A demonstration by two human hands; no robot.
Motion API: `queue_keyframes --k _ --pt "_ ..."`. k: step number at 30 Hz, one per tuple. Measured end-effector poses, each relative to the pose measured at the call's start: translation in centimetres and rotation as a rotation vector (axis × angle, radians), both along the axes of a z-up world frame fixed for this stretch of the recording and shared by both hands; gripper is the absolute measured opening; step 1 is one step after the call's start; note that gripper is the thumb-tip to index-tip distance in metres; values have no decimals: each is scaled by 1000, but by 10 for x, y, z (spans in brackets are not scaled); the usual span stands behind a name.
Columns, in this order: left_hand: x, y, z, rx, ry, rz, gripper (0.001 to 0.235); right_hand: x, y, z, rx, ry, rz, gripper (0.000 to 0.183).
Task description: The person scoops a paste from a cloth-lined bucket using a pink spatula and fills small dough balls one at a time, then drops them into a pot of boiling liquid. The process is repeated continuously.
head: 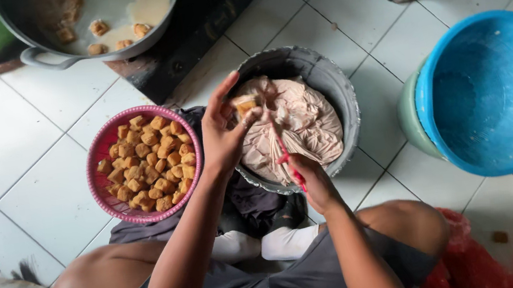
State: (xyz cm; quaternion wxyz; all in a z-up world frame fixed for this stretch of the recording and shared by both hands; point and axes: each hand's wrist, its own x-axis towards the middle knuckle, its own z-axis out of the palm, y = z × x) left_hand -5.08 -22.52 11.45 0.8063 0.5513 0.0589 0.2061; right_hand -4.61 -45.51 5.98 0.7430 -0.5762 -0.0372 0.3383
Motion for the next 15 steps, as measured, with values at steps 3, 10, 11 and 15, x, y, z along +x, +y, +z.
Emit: queue_keyframes --k 3,10,11,15 --pt "-1 24 -72 -280 220 139 52 -2 -23 -23 -38 167 -89 31" --pt "46 167 -116 -400 644 654 63 7 -32 -32 -50 317 -83 35" --pt "55 197 -108 -377 639 648 78 9 -30 -32 -23 345 -80 35" --pt "53 256 -107 -3 330 710 83 6 -20 -33 42 381 -79 36"
